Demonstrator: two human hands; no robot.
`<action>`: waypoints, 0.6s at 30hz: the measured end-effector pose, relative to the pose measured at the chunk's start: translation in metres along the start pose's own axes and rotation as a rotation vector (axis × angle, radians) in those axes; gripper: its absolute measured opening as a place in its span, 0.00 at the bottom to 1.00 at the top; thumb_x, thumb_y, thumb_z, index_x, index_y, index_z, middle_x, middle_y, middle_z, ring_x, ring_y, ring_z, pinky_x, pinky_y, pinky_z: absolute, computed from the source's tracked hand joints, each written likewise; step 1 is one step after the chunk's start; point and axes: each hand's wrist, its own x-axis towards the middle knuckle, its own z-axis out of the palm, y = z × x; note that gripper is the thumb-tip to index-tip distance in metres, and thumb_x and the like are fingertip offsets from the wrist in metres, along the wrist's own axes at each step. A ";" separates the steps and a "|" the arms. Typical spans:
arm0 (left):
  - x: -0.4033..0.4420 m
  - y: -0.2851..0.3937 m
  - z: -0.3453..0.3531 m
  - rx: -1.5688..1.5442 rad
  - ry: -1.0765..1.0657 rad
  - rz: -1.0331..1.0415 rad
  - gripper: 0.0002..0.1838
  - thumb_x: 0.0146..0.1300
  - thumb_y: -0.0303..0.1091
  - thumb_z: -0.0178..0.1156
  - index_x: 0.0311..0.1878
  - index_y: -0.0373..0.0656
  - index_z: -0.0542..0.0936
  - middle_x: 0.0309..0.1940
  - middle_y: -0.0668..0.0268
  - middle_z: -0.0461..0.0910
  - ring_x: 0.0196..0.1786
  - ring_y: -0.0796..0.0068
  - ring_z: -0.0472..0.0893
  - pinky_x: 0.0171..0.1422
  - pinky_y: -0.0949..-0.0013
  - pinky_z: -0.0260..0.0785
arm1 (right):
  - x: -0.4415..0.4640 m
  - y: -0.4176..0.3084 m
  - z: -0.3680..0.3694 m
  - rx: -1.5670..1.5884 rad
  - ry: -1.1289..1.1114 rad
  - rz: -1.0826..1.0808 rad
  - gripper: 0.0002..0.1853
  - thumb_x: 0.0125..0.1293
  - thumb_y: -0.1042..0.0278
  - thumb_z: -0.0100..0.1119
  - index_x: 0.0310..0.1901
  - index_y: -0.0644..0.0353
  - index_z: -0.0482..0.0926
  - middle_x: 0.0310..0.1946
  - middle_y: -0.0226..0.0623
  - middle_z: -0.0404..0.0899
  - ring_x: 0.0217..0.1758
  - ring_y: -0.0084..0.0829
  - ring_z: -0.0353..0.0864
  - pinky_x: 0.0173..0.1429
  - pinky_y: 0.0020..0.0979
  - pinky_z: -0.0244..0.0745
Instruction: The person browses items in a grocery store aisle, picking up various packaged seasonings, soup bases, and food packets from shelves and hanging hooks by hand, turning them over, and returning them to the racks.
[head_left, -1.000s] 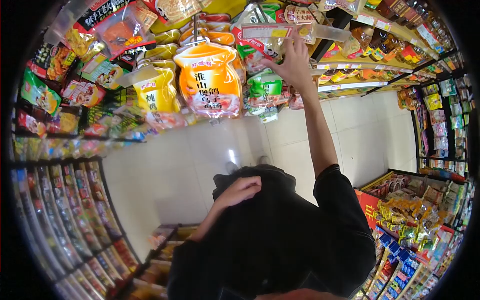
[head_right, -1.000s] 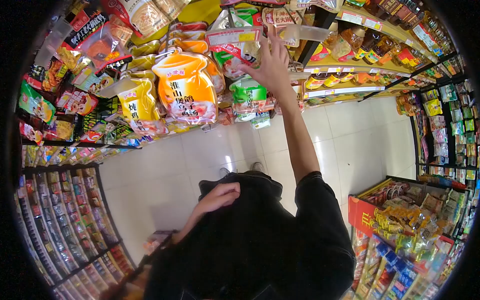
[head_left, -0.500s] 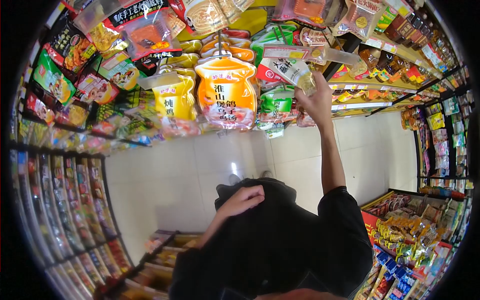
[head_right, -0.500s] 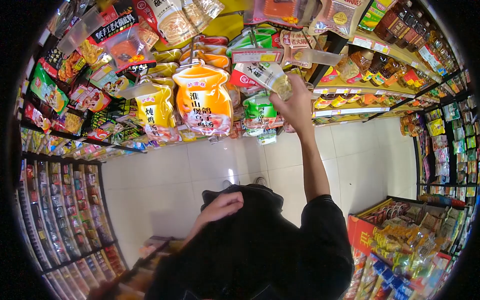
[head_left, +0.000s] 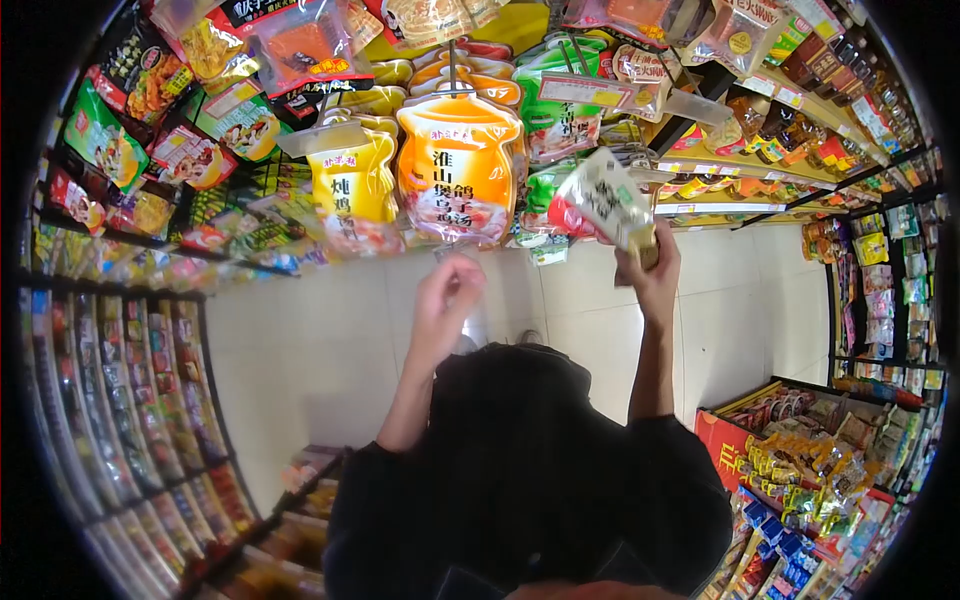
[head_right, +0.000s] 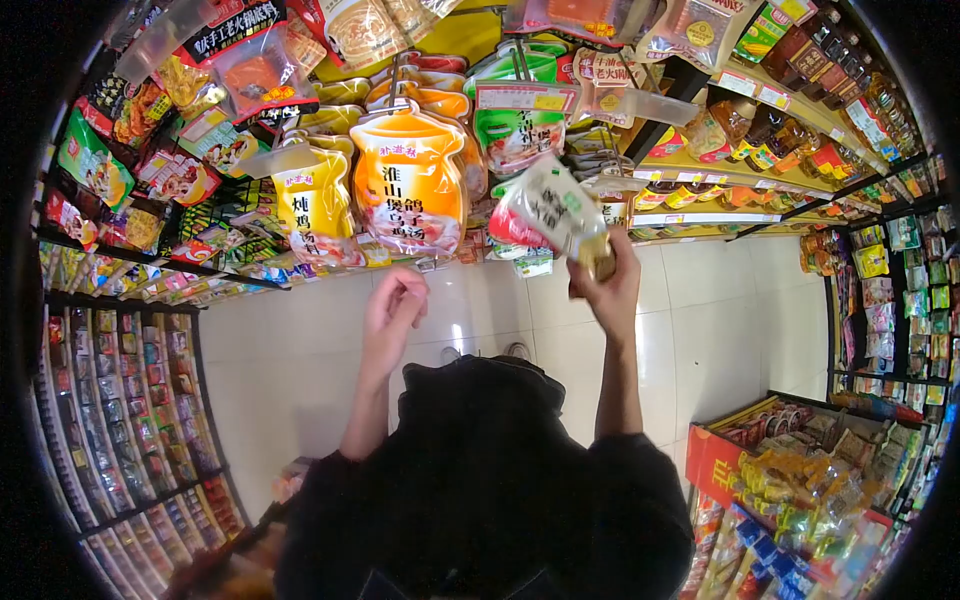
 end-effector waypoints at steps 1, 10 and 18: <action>0.003 0.001 0.000 0.006 0.044 0.039 0.05 0.72 0.29 0.61 0.43 0.38 0.77 0.38 0.71 0.77 0.41 0.83 0.75 0.50 0.73 0.70 | -0.013 -0.002 0.002 -0.002 0.004 -0.011 0.17 0.61 0.79 0.67 0.51 0.63 0.74 0.34 0.32 0.79 0.25 0.19 0.79 0.25 0.23 0.74; 0.028 0.068 0.012 0.204 0.012 0.144 0.06 0.72 0.30 0.65 0.45 0.36 0.84 0.33 0.70 0.85 0.36 0.84 0.81 0.41 0.77 0.74 | -0.053 -0.020 0.062 -0.155 -0.236 -0.102 0.29 0.47 0.72 0.72 0.53 0.66 0.74 0.40 0.38 0.74 0.43 0.32 0.77 0.53 0.34 0.73; 0.035 0.131 -0.017 0.258 -0.014 0.248 0.07 0.69 0.30 0.69 0.43 0.37 0.85 0.35 0.69 0.85 0.38 0.85 0.81 0.44 0.77 0.74 | -0.004 -0.098 0.102 -0.770 -0.408 -0.699 0.49 0.54 0.50 0.78 0.76 0.50 0.63 0.67 0.44 0.68 0.73 0.54 0.63 0.79 0.65 0.49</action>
